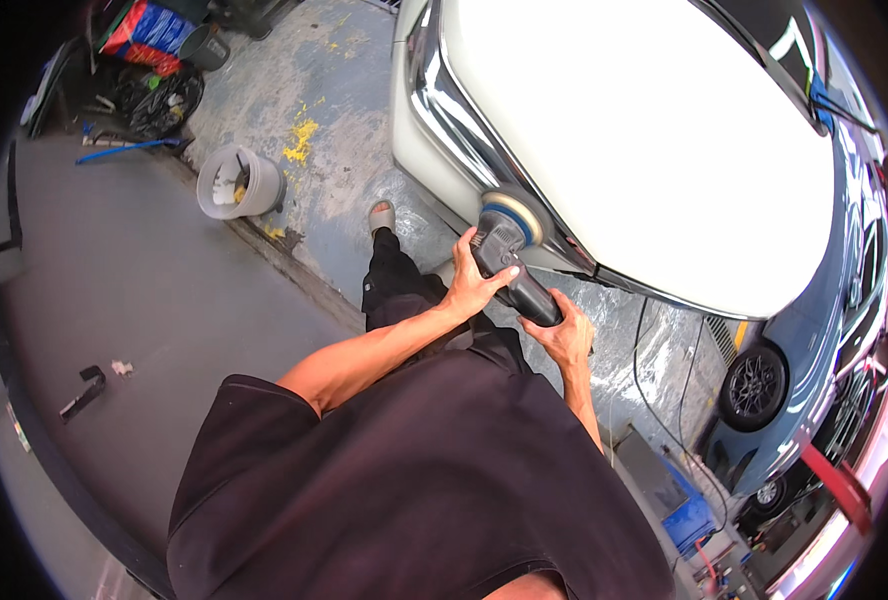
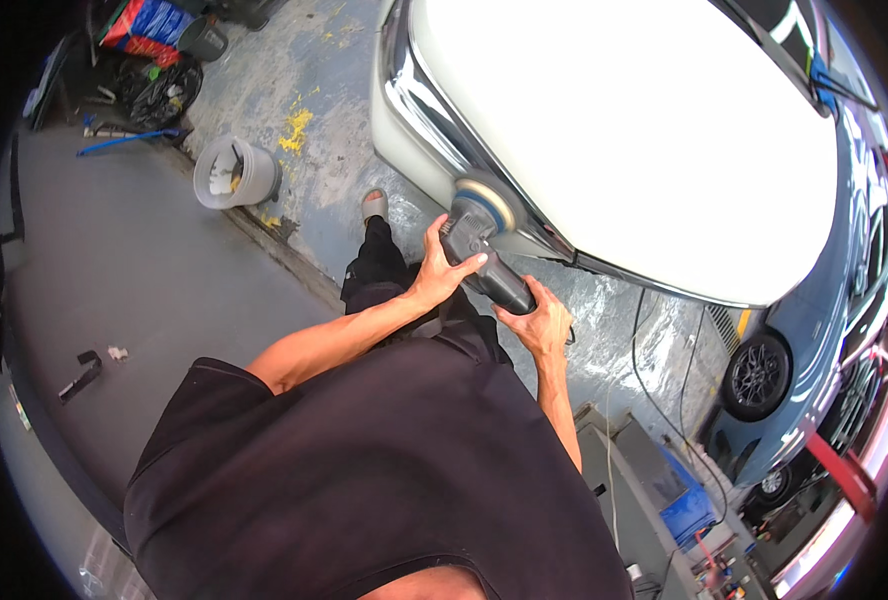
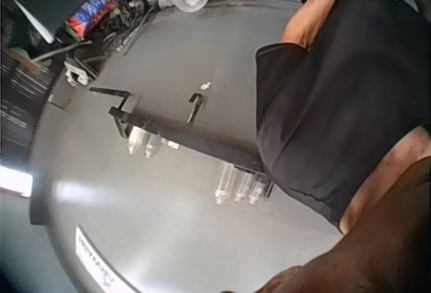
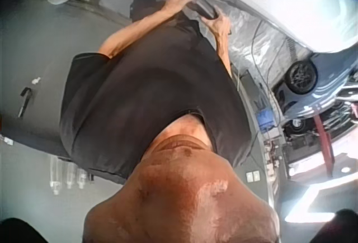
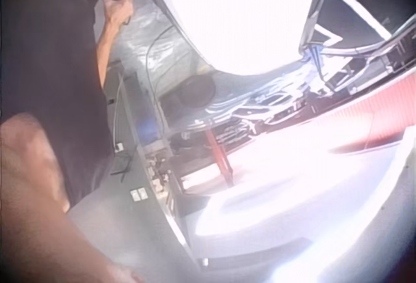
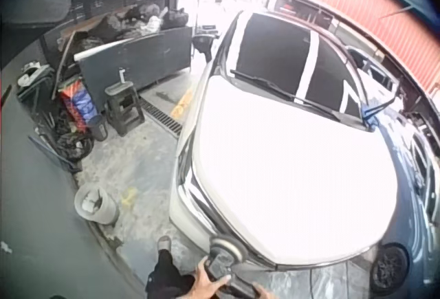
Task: The person uses a rotary polisher to buff the hood and front bumper of a white car. They apply polishing compound from a bottle to the pad and continue polishing the front fender and wheel arch area.
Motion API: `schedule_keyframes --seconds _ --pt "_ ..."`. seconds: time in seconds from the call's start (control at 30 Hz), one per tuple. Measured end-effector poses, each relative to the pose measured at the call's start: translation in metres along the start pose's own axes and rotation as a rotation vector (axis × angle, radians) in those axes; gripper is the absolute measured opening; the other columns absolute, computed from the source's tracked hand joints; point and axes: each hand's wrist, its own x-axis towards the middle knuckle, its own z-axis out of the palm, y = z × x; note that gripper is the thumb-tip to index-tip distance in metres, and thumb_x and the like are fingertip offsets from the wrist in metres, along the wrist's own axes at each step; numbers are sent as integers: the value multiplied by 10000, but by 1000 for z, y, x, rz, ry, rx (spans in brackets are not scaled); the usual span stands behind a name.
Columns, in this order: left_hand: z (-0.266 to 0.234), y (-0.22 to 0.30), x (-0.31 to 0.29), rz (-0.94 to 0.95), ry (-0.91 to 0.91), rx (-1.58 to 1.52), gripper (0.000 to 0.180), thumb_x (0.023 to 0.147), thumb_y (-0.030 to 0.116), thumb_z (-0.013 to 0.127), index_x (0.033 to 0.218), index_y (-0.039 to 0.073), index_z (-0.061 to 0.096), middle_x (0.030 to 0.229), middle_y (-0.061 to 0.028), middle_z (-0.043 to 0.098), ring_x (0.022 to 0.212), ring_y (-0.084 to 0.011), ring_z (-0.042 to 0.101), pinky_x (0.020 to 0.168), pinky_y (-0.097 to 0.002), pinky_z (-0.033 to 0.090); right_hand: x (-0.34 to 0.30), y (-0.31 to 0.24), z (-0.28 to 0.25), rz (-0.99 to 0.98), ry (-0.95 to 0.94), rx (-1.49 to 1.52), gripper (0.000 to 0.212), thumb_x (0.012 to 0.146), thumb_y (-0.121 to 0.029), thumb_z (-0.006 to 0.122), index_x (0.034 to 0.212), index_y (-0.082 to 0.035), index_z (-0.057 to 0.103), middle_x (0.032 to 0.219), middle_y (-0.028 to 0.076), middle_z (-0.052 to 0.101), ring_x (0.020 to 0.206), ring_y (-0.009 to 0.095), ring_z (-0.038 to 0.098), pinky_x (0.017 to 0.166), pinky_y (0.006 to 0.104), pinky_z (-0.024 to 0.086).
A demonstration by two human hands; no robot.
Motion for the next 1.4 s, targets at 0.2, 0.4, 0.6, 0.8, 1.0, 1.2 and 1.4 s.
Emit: schedule_keyframes --seconds 0.2,0.4,0.6,0.8,1.0,1.2,1.4 --pt "-28 5 22 42 95 -51 1111 866 399 924 1631 -20 236 1524 -270 363 1475 -396 390 1239 -499 354 23 -36 9 10 -24 -64 814 645 -518 963 1300 -78 762 1093 176 813 985 351 798 894 459 610" --pt "-61 15 51 64 97 -42 1098 854 354 931 1623 5 229 1495 -268 343 1447 -430 380 1232 -506 352 45 -88 4 101 -80 -36 848 634 -515 964 1316 -56 759 1099 199 809 1001 356 795 903 453 610" --pt "-95 26 77 113 104 37 1062 889 384 907 1635 26 242 1506 -265 336 1433 -408 415 1195 -499 411 66 -121 13 106 -76 11 889 646 -556 967 1334 -36 751 1068 229 808 994 365 796 910 459 607" --pt "-131 39 108 96 124 102 1037 902 371 891 1636 31 243 1483 -264 353 1434 -411 409 1199 -488 402 90 -159 22 107 -80 27 919 654 -572 967 1349 -16 739 1068 228 809 1001 365 795 912 456 604" --pt "-170 61 144 100 86 177 1022 900 384 881 1628 20 262 1492 -257 354 1451 -419 381 1210 -508 376 111 -210 25 165 -72 84 929 673 -560 969 1367 5 722 1114 233 806 1034 357 792 943 447 593" --pt "-200 82 177 162 49 258 992 883 376 887 1609 16 314 1485 -262 379 1448 -433 382 1214 -523 370 124 -245 37 238 -60 175 969 674 -569 976 1385 29 703 1177 251 792 1096 361 779 982 441 581" --pt "-225 95 203 134 -17 227 979 838 328 892 1580 -7 348 1494 -276 389 1411 -474 392 1218 -544 357 130 -279 47 279 -35 204 919 708 -558 955 1375 17 694 1144 250 795 1081 385 777 964 459 582"
